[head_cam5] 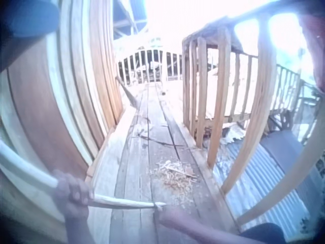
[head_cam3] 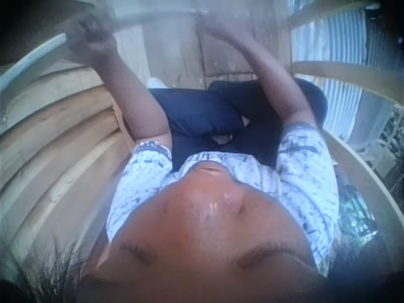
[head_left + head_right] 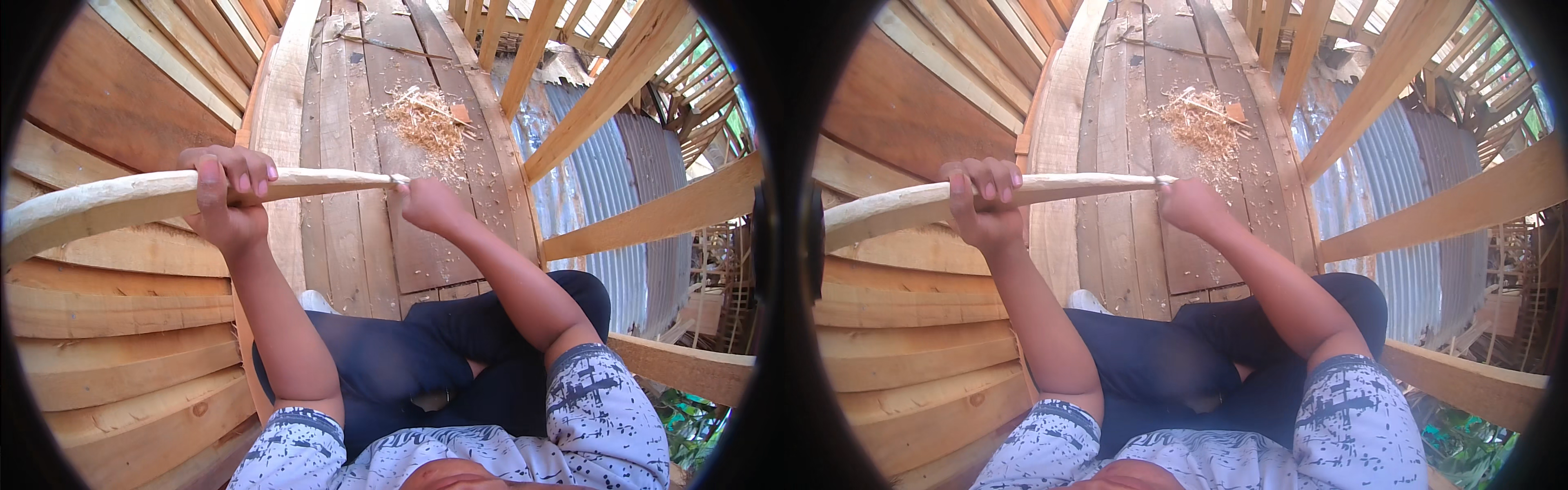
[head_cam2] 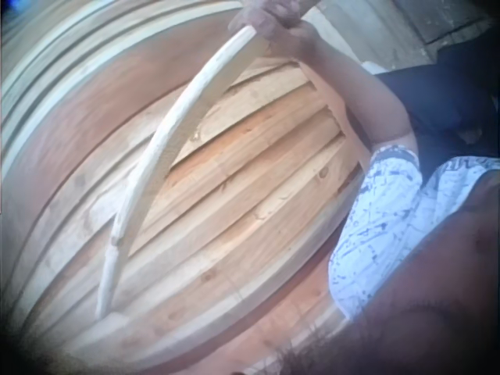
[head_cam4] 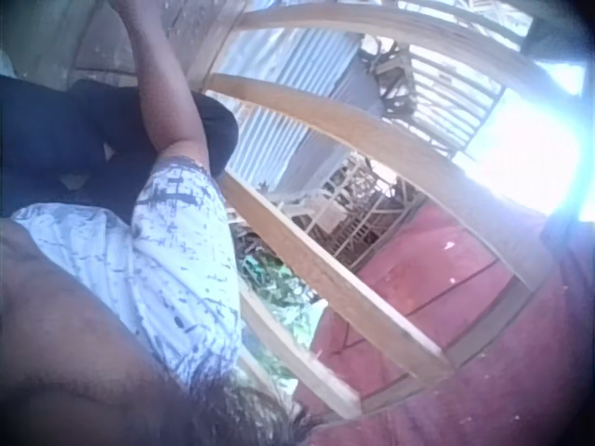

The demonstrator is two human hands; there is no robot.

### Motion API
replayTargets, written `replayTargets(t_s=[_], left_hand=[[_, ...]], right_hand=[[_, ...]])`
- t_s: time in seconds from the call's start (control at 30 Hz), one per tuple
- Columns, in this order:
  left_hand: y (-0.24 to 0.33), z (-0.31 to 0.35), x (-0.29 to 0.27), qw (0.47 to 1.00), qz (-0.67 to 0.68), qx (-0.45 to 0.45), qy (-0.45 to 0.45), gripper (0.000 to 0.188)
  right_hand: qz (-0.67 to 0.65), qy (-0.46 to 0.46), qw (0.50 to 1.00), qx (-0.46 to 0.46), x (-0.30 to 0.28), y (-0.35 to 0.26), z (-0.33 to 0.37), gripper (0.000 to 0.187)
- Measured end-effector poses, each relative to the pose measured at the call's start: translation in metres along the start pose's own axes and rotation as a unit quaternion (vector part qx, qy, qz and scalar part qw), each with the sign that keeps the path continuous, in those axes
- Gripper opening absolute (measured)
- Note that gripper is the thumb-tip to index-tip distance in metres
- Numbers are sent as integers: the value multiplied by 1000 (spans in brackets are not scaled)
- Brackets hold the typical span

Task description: The person sits on a wooden floor and uses a knife to carve a long, curved piece of wood. They repeatedly scrape the surface to remove thin shavings, occasionally pausing to wipe away debris from the work area.

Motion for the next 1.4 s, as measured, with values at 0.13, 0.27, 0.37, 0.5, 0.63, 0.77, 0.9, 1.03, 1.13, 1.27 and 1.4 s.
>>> replayTargets(t_s=[0.13,0.27,0.37,0.5,0.63,0.77,0.9,1.03,1.13,1.27,1.4], left_hand=[[0,5,0,999,-22,-13,43,20],[-2,2,4,1000,-2,-15,25,21],[0,4,1,999,-17,-16,40,21],[-2,-1,9,997,3,-2,75,19],[-1,5,-4,999,13,-1,39,19],[-3,2,8,992,-27,-23,123,20],[-5,-5,-10,983,-42,-2,180,19],[-2,4,-6,992,-42,-11,121,22],[-6,2,19,1000,2,-6,1,22],[1,6,22,994,32,21,-106,18],[-3,9,31,988,50,22,-143,16]], right_hand=[[-62,6,994,-89,-13,-39,11,39],[-60,5,998,-11,0,3,-6,40],[-26,14,998,-54,-9,-42,12,41],[-86,47,995,-22,6,23,-2,42],[-37,16,999,-16,3,-27,3,42],[-139,23,985,-98,-3,-31,15,42],[-43,16,998,52,35,43,-13,39],[-81,-1,993,-84,-2,-39,2,39],[-129,6,990,-56,3,15,-10,36],[-36,9,999,-28,1,-22,-5,35],[-108,56,984,-130,-10,-37,17,38]])
Point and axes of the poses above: each hand's wrist, its own z-axis away from the middle knuckle, its own x-axis out of the palm, y = z × x, the point moved 7 cm from there along -z, towards the middle knuckle, and after that the axes turned 4 degrees about -z, right-handed, at the moved point
